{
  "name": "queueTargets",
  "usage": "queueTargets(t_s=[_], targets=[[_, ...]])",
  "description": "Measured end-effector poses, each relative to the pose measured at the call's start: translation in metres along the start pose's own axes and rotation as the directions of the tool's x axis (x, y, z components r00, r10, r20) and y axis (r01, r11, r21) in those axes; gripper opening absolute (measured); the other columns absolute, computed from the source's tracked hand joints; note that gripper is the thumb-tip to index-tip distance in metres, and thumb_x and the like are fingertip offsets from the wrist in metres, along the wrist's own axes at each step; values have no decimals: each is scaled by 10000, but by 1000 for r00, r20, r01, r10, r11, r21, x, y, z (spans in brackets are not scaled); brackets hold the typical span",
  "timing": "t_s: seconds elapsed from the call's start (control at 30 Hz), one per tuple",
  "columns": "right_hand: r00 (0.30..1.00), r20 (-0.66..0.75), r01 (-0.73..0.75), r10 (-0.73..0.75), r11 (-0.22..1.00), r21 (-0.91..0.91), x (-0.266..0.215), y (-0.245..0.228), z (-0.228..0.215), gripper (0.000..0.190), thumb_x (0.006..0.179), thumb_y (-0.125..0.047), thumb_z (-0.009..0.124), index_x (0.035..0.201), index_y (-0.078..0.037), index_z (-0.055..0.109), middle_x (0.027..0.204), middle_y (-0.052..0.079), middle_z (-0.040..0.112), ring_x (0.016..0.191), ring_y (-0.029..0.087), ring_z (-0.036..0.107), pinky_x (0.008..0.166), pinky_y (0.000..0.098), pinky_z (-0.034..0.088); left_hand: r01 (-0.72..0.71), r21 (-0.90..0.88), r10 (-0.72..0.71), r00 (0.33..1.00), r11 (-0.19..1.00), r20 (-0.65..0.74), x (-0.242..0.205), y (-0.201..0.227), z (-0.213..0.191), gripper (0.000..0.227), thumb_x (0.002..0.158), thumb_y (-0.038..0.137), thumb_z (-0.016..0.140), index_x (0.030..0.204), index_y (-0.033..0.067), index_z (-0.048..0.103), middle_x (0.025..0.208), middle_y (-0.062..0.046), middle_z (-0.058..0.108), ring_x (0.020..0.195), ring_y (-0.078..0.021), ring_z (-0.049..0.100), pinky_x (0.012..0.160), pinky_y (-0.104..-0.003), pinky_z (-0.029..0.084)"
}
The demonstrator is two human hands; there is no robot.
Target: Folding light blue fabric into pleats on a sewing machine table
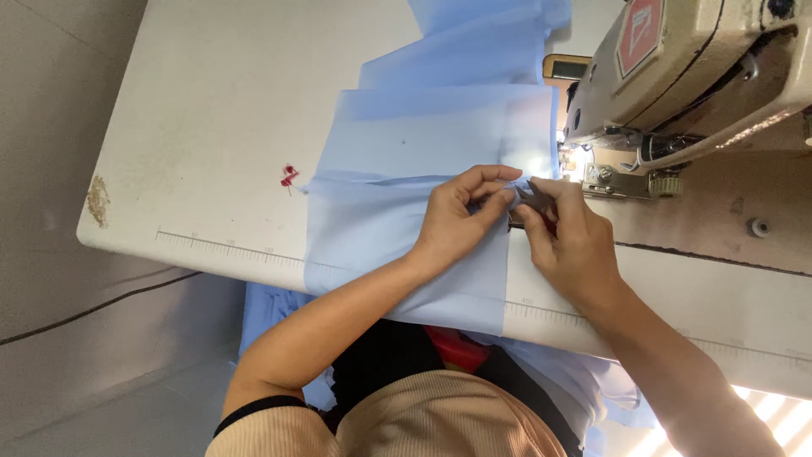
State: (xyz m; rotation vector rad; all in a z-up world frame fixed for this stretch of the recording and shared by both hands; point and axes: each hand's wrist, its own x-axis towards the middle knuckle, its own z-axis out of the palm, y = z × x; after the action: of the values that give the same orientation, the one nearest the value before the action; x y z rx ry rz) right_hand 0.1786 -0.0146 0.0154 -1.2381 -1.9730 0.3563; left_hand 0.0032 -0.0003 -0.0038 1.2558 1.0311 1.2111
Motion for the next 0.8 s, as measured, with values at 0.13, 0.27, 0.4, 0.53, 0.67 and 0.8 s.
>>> queueTargets(t_s=[0.13, 0.27, 0.4, 0.53, 0.67, 0.8], targets=[[989, -146, -18, 31, 996, 85, -4, 9, -7, 268, 1037, -81, 705, 1267, 0, 594, 710, 120, 613, 540, 308, 590, 483, 376, 446, -28, 95, 28, 1000, 995, -3, -2, -2, -2, 283, 956, 63, 665, 1212, 164, 735, 934, 1, 801, 967, -83, 722, 965, -295, 552], [984, -179, 48, -17, 984, 171, 8, -5, -19, 289, 1051, -39, 708, 1270, 94, 573, 716, 142, 596, 539, 270, 544, 507, 345, 457, -60, 139, 64, 998, 989, -26, -2, 4, -5, 291, 946, 51, 672, 1209, 159, 732, 918, -8, 803, 965, -108, 735, 970, -310, 554], [996, -70, 69, -62, 993, 100, 17, -14, -21, 249, 931, 14, 831, 1124, 37, 675, 679, 129, 589, 530, 296, 582, 465, 358, 453, -67, 137, 72, 997, 988, -30, 1, -5, -3, 316, 935, 65, 678, 1224, 186, 723, 901, 24, 799, 946, -71, 702, 959, -290, 539], [993, -63, 97, -98, 995, -20, 12, -9, -12, 201, 939, -58, 842, 1105, -55, 729, 727, 73, 602, 583, 270, 614, 520, 345, 499, -51, 140, 55, 998, 989, -24, 0, -2, -2, 312, 946, 95, 680, 1228, 222, 724, 914, 59, 801, 953, -38, 696, 972, -252, 534], [992, -57, 109, -115, 988, -106, 8, 1, -5, 159, 932, -60, 831, 1038, -114, 725, 778, 44, 634, 662, 276, 667, 573, 356, 531, -66, 169, 67, 998, 983, -2, -4, 3, 0, 308, 948, 88, 683, 1220, 224, 728, 911, 45, 803, 956, -71, 726, 960, -267, 547], [996, 43, 86, -78, 971, -222, 4, 9, -3, 193, 908, -161, 800, 982, -115, 628, 708, 103, 600, 611, 358, 661, 535, 478, 522, -110, 170, 109, 994, 979, 17, -5, 9, 1, 318, 917, 58, 681, 1201, 196, 718, 860, 9, 788, 861, -111, 714, 875, -293, 577]])
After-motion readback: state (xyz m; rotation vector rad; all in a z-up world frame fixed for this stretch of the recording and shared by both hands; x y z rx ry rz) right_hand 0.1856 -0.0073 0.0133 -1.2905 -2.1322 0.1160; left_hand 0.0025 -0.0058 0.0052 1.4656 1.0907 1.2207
